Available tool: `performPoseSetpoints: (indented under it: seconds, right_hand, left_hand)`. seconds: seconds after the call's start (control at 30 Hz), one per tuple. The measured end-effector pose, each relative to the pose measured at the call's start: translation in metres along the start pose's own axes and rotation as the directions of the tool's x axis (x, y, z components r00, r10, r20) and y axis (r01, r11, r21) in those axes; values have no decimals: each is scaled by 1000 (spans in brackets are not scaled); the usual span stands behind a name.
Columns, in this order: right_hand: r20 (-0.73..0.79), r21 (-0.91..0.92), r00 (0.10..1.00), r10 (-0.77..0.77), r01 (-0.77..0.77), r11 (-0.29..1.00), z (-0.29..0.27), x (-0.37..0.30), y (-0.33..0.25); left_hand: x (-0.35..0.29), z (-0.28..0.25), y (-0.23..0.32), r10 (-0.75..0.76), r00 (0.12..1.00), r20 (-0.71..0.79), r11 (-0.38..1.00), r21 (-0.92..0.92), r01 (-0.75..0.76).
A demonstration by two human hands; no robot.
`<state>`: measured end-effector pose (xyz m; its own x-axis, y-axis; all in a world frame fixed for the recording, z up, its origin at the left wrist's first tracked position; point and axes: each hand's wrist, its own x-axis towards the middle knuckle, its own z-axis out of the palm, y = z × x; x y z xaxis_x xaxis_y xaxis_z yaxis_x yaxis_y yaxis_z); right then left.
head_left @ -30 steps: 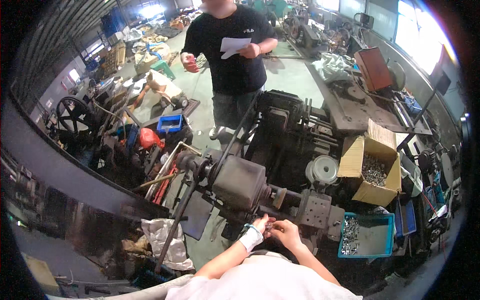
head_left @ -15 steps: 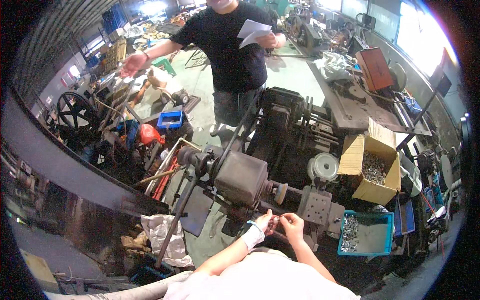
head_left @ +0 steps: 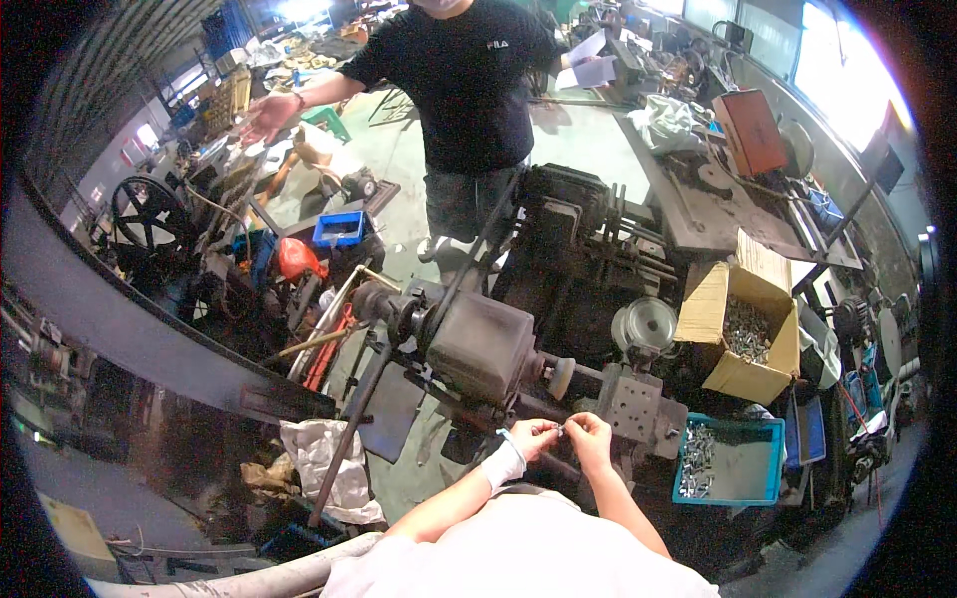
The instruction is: The person repeatedly picks up small metal parts from a blue tray and grinds them against a rotating grinding wheel. They hold each part with both hands, rotating it to grind different surfaces, and then place the finished part back into the tray. The process is repeated for multiple items in a continuous loop.
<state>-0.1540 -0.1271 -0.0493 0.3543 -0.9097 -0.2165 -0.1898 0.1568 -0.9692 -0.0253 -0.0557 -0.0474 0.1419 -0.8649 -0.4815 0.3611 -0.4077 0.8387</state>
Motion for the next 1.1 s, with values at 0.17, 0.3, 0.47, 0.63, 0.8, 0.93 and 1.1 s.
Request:
performPoseSetpoints:
  seconds: [0.17,0.3,0.47,0.63,0.8,0.93,1.1]
  right_hand:
    - [-9,14,999,-37,37,999,2,1,0]
    - [-58,-12,989,-135,135,991,2,4,6]
    - [-67,-12,996,53,-54,998,2,1,-8]
    - [-86,76,993,80,-73,994,5,18,6]
    - [-157,-109,986,50,-68,992,9,40,16]
    - [-153,-39,983,105,-112,993,13,46,4]
    - [-220,-118,975,31,-58,991,19,54,8]
  left_hand:
    - [8,-4,-3,104,994,-17,992,72,-103]
    - [20,-4,-19,185,982,-31,968,179,-177]
    - [11,4,-4,98,992,-83,993,74,-92]
    - [28,4,-12,132,982,-132,990,62,-125]
    - [41,7,-8,-31,988,-152,999,-28,27]
    - [48,5,-5,-116,980,-161,991,-88,103]
    - [54,6,-3,-79,964,-254,997,-7,80]
